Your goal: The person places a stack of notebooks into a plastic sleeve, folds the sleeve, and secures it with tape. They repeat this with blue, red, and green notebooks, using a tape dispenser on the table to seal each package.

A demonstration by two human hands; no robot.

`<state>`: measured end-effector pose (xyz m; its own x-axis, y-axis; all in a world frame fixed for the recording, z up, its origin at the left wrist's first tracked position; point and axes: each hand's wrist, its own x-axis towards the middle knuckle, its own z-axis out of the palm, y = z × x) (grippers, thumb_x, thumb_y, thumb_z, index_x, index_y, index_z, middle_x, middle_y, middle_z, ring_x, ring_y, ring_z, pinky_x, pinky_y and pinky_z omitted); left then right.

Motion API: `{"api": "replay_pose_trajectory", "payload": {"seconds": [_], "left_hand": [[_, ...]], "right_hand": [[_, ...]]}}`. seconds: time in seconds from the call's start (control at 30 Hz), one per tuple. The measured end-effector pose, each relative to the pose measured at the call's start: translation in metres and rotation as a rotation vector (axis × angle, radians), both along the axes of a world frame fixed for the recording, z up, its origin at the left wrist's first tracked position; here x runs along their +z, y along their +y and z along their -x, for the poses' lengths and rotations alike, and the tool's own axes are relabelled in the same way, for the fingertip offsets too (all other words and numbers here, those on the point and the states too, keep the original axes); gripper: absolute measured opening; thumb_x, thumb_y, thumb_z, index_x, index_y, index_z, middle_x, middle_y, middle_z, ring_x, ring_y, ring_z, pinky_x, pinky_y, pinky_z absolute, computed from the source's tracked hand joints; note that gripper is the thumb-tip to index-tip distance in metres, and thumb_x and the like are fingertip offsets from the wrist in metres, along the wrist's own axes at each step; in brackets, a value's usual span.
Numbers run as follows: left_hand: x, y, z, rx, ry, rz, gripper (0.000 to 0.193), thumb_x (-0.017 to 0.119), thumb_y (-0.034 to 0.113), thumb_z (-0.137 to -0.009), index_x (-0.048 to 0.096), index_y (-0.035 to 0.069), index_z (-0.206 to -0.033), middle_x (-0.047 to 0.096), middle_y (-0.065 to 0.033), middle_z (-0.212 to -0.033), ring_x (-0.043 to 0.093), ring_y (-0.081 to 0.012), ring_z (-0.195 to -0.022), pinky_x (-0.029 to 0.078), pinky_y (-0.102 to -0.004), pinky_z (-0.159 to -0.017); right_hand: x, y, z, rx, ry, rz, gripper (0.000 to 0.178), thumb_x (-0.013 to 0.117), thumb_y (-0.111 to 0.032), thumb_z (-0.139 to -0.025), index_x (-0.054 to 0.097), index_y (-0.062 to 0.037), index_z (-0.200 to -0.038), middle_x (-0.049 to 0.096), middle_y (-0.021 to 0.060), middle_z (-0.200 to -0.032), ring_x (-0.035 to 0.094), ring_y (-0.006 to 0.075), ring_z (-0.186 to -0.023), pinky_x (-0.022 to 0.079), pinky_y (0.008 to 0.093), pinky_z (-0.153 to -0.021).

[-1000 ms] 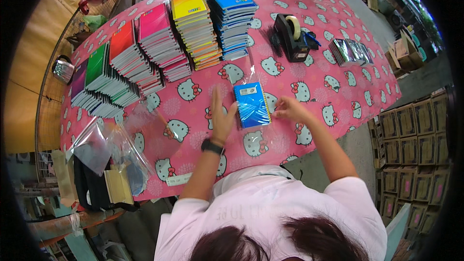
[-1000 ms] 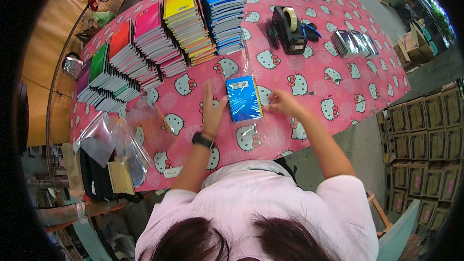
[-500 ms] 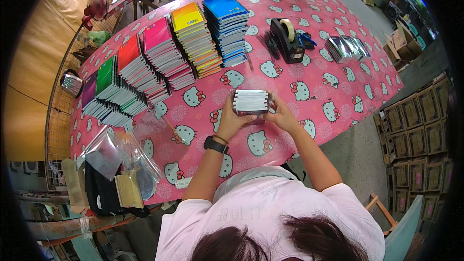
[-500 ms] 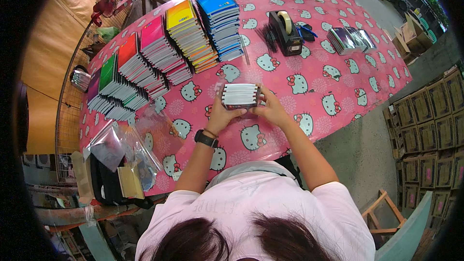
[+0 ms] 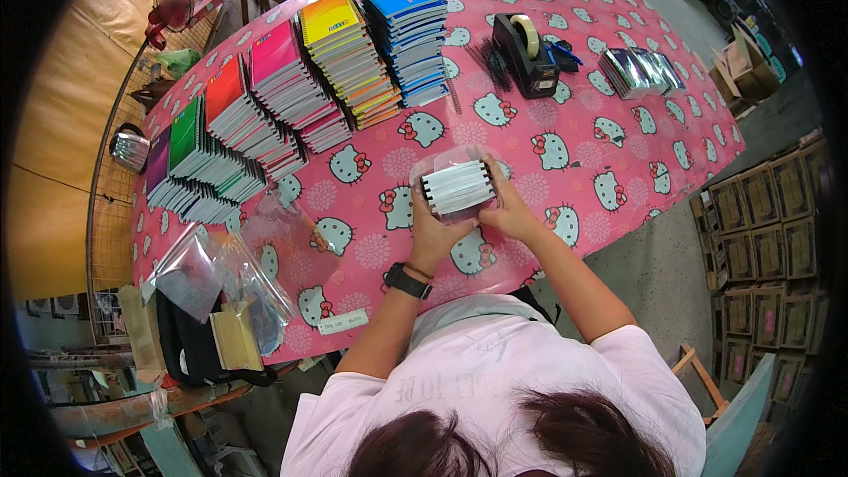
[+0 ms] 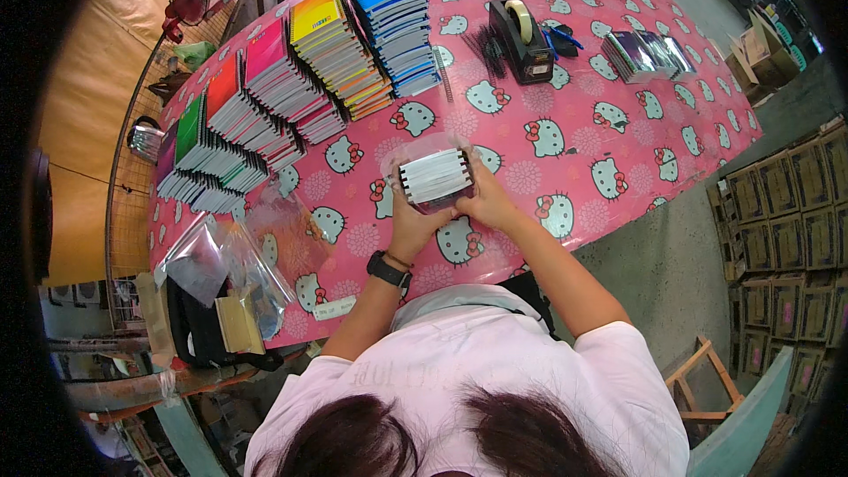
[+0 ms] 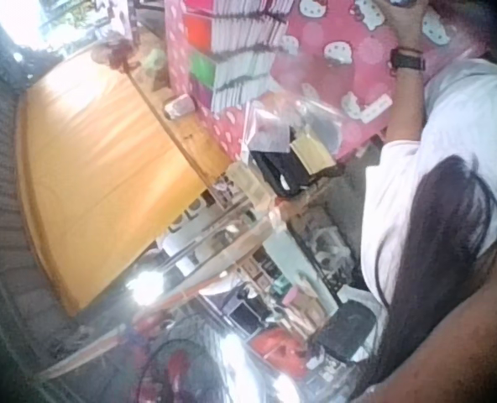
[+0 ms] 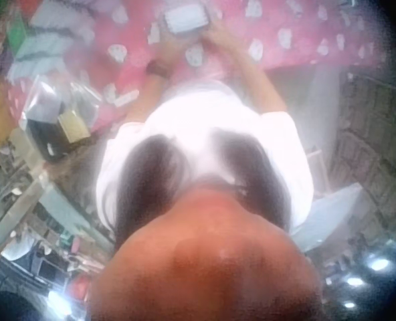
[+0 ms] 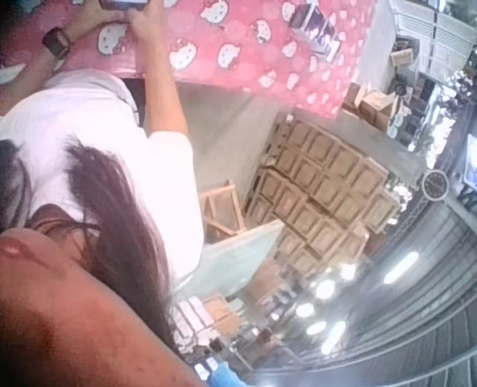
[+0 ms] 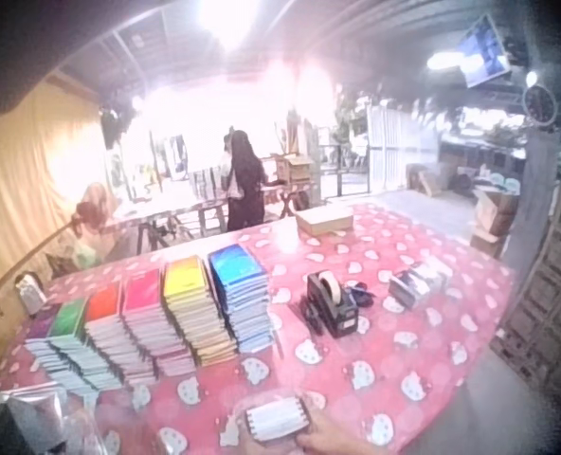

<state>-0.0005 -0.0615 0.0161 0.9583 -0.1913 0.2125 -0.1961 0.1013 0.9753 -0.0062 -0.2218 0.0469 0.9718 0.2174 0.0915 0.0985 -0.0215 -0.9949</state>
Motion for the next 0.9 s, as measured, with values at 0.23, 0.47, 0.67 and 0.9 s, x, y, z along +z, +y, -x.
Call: {"api": "replay_pose_trajectory", "payload": {"seconds": [0.23,0.47,0.67,0.9], "left_hand": [[0.026,0.023,0.014,0.330,-0.395,-0.416,0.095,0.080,0.017,-0.064,0.023,0.003,-0.140,0.039,-0.0156,-0.134,0.037,-0.0289,-0.126,0.028,-0.0422,-0.107],[0.023,0.041,0.017,0.100,-0.538,-0.634,0.070,0.071,0.015,-0.062,0.049,0.010,-0.128,0.042,-0.0099,-0.137,0.031,-0.0372,-0.130,0.024,-0.0495,-0.106],[0.033,0.062,0.006,-0.129,-0.513,-0.669,0.074,0.072,0.015,-0.063,0.045,0.012,-0.132,0.039,-0.0103,-0.140,0.023,-0.0386,-0.134,0.020,-0.0506,-0.108],[0.072,0.053,-0.003,-0.037,-0.587,-0.678,0.065,0.071,0.014,-0.069,0.047,0.012,-0.129,0.044,-0.0111,-0.134,0.032,-0.0386,-0.128,0.025,-0.0501,-0.105]], "right_hand": [[0.000,-0.043,-0.001,-0.083,-0.205,0.161,0.079,0.053,0.004,-0.061,0.036,-0.0084,-0.137,0.037,0.0128,-0.140,0.035,0.0278,-0.127,0.027,0.0369,-0.107],[0.032,-0.051,-0.006,0.190,-0.374,0.441,0.068,0.044,0.009,-0.050,0.064,-0.0125,-0.111,0.048,0.0011,-0.135,0.035,0.0316,-0.126,0.027,0.0419,-0.106],[0.039,-0.049,-0.018,0.384,-0.459,0.583,0.076,0.046,0.007,-0.049,0.062,-0.0231,-0.117,0.040,-0.0006,-0.142,0.027,0.0385,-0.132,0.021,0.0539,-0.106],[0.043,-0.048,-0.026,0.477,-0.359,0.435,0.074,0.055,-0.006,-0.050,0.060,-0.0224,-0.121,0.034,0.0041,-0.146,0.022,0.0380,-0.135,0.017,0.0528,-0.109]]}}
